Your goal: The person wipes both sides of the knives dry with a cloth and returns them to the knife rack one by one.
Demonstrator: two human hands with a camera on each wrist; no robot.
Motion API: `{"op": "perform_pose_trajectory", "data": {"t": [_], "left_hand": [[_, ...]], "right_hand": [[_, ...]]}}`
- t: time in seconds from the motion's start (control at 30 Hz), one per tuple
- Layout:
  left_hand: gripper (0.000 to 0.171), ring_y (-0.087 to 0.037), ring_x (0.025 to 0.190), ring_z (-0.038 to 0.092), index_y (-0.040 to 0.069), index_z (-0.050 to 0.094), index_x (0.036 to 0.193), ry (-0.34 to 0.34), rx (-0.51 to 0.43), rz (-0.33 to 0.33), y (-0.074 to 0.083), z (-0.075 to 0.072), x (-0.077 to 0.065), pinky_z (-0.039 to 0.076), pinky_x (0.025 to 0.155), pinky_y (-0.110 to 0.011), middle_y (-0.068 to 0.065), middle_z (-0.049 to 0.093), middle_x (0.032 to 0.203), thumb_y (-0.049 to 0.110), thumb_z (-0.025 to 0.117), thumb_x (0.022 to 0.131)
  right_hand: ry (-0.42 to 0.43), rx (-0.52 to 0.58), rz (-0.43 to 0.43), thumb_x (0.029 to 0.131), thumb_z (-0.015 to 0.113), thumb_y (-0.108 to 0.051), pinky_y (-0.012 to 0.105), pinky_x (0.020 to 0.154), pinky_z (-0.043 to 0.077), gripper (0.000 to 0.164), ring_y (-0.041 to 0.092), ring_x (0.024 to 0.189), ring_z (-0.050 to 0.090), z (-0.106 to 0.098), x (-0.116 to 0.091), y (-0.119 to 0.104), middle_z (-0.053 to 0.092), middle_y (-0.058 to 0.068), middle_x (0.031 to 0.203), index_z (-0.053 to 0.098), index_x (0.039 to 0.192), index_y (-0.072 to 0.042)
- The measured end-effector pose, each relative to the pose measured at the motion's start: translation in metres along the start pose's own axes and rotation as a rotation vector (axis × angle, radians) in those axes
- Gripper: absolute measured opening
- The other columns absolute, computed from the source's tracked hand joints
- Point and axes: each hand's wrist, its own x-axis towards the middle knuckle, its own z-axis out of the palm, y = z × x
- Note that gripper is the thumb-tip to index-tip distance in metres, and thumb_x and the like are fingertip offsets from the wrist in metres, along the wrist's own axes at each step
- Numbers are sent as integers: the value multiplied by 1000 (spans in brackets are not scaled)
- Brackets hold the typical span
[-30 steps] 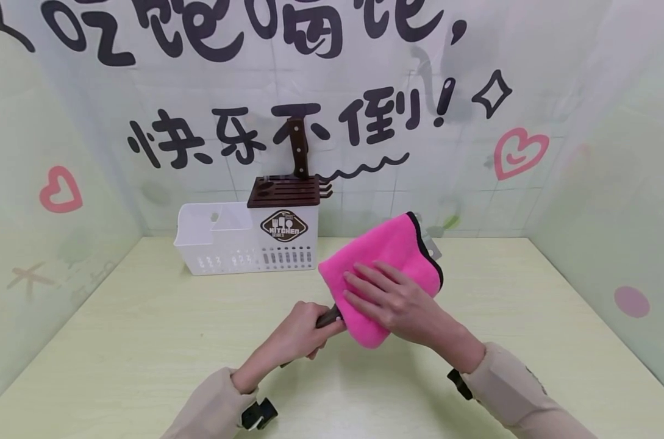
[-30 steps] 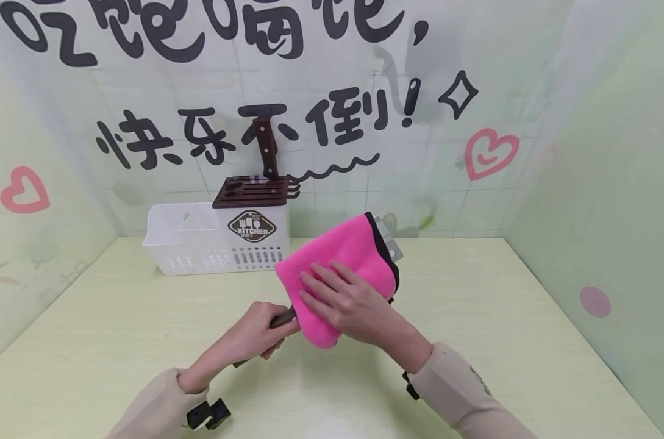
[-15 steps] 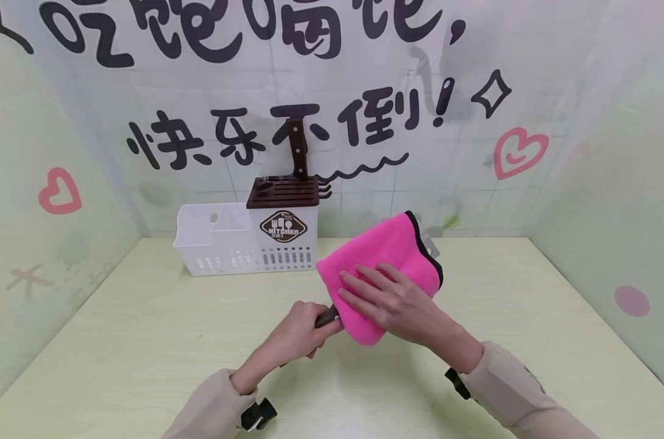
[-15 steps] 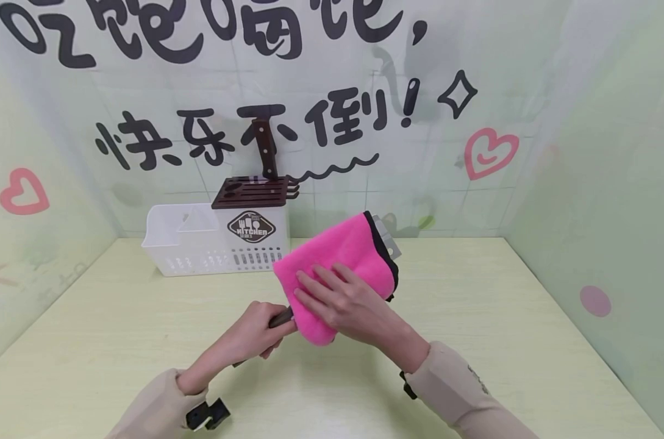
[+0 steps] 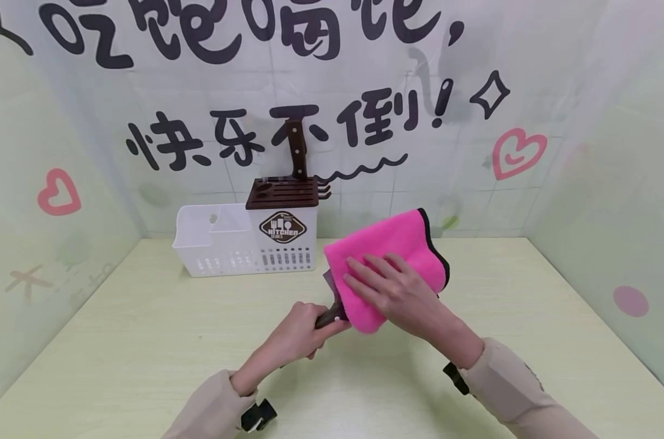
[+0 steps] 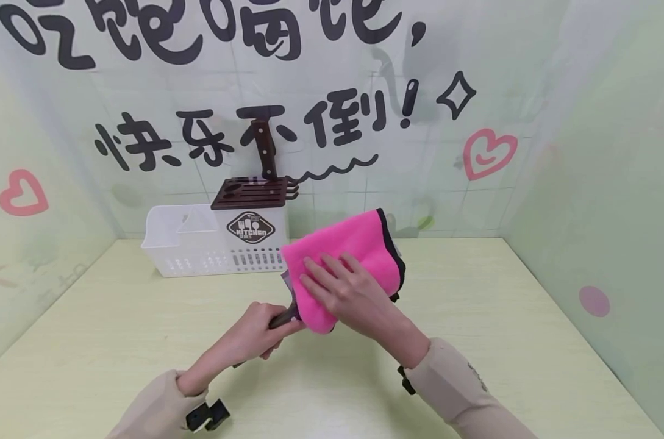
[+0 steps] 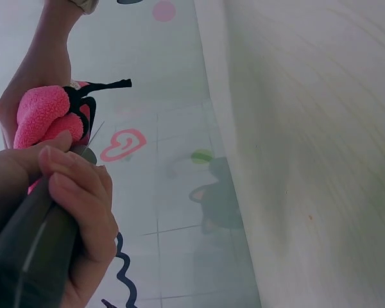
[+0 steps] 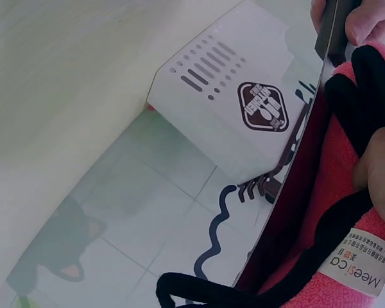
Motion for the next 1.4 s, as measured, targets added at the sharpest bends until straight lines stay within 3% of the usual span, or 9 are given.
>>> {"op": "perform_pose_trajectory", "data": {"t": [1.4], "left_hand": [[41, -4, 31, 41, 8, 47, 61, 19, 16, -50, -3, -3, -6, 35, 32, -21, 3, 46, 45, 40, 57, 84]], "right_hand": [[-69, 4, 218, 62, 79, -6, 41, 77, 46, 59, 31, 103, 52, 8, -29, 41, 56, 14, 118, 59, 117, -8]]}}
